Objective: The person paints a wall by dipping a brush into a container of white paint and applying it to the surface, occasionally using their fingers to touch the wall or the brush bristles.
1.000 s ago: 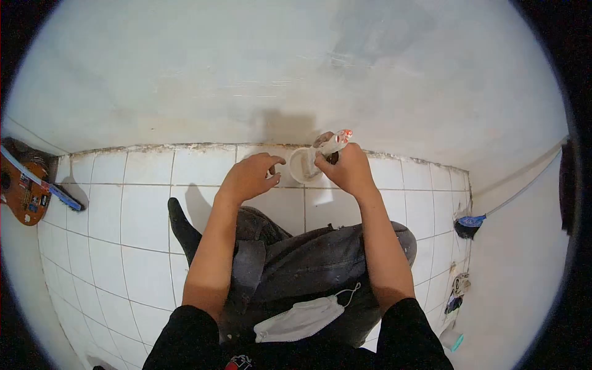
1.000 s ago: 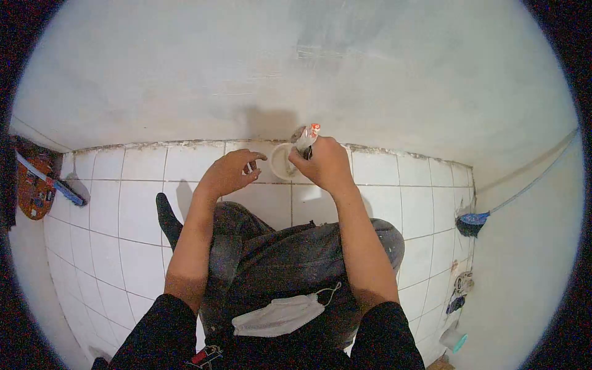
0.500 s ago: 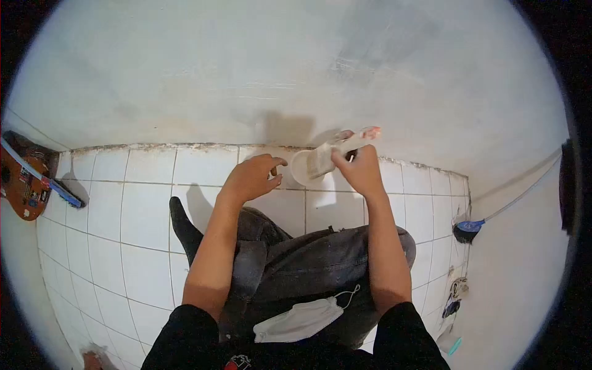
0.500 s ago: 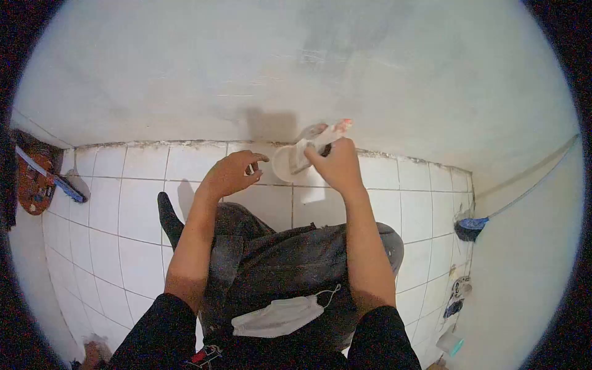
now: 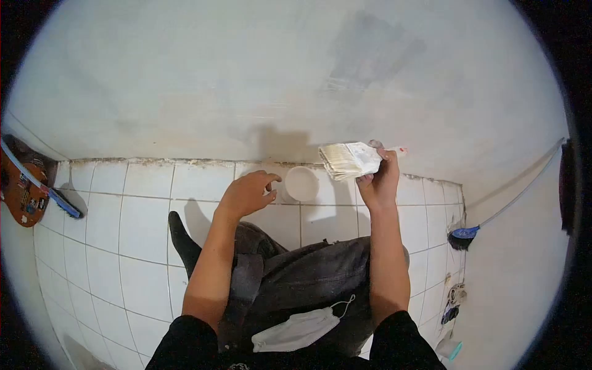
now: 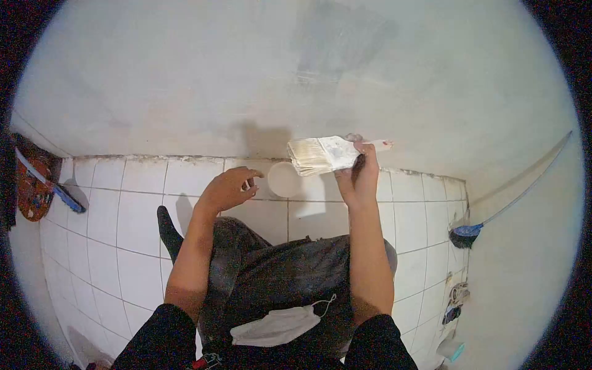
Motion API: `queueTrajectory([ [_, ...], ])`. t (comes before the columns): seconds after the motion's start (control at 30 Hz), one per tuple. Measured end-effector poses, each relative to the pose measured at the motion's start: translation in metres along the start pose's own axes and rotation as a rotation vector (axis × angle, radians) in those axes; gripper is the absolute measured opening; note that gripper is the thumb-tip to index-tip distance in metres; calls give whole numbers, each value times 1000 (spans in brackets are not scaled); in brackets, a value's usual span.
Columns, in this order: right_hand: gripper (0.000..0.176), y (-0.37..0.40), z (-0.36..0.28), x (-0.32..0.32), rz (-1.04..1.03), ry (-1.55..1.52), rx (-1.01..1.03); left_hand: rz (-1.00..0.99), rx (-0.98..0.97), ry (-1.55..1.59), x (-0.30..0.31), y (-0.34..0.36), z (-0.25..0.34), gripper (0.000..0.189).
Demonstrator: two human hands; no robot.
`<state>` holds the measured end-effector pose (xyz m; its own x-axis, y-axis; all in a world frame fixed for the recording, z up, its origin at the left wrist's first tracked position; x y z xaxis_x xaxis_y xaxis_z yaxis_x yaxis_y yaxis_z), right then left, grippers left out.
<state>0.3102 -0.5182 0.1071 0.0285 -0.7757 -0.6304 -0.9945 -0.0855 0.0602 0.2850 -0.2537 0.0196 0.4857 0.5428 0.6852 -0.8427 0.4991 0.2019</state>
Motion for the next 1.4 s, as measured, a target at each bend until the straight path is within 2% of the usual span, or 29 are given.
queueTrajectory([
  [0.2, 31, 1, -1, -3, -201, -248, 11, 23, -51, -22, 1, 0, 2, 36],
  [0.27, 33, 2, 0, -10, -383, -368, 1, 28, -63, -30, 1, 1, 3, 35],
  [0.3, 33, 3, -2, -16, -383, -368, 5, 33, -69, -32, 2, 1, 4, 35],
  [0.4, 36, 15, 1, -39, -434, -193, 17, 18, -57, -23, -2, -1, -2, 35],
  [0.47, 41, 21, 3, -43, -265, 71, 70, -1, -42, -1, -1, 0, 0, 35],
  [0.5, 42, 24, 1, -53, -439, 140, 100, -13, -27, 18, -1, 0, 0, 35],
  [0.53, 42, 27, 2, -58, -439, 141, 100, -13, -27, 19, -2, 0, -1, 35],
  [0.6, 42, 36, 2, -78, -459, 498, 187, 28, -90, -24, -2, -1, -1, 35],
  [0.67, 44, 44, -1, -88, -515, 542, 222, 23, -79, -30, -1, 0, -1, 35],
  [0.73, 40, 44, 10, -80, -507, 515, 72, 15, -70, -34, -2, 0, 0, 35],
  [0.77, 41, 46, 12, -82, -605, 382, 107, 16, -66, -26, -2, 0, 0, 35],
  [0.87, 44, 48, 20, -79, -546, 508, 7, 8, -58, -42, -1, 0, 2, 36],
  [0.9, 36, 50, 19, -84, -542, 494, 87, -1, -54, -66, -1, 0, 3, 36],
  [0.93, 36, 51, 22, -86, -541, 495, 89, -1, -55, -67, 0, 0, 3, 36],
  [1.0, 28, 54, 26, -90, -535, 688, 116, 2, -54, -8, 1, 2, 4, 36],
  [1.07, 29, 54, 31, -88, -538, 703, 136, 1, -81, -23, -6, 0, -1, 36],
  [1.13, 30, 54, 34, -93, -456, 728, 18, 13, -112, -55, -1, -1, -1, 37],
  [1.3, 33, 52, 20, -119, -433, 851, 186, 28, -110, 4, 3, 2, 5, 37],
  [1.4, 32, 52, 16, -137, -307, 894, 220, -7, -81, 43, 2, 5, 6, 37],
])
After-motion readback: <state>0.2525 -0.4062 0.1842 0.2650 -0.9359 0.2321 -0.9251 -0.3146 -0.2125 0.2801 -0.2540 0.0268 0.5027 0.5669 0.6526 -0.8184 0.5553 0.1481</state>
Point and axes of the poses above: each hand's wrist, its own y-axis away from the middle knuckle, its own x-axis out of the back of the hand, z = x × y, the point moved 5 cm from there along -y, towards the middle knuckle, and after that the axes turned 10 degrees about -z, right-handed, at the moved point
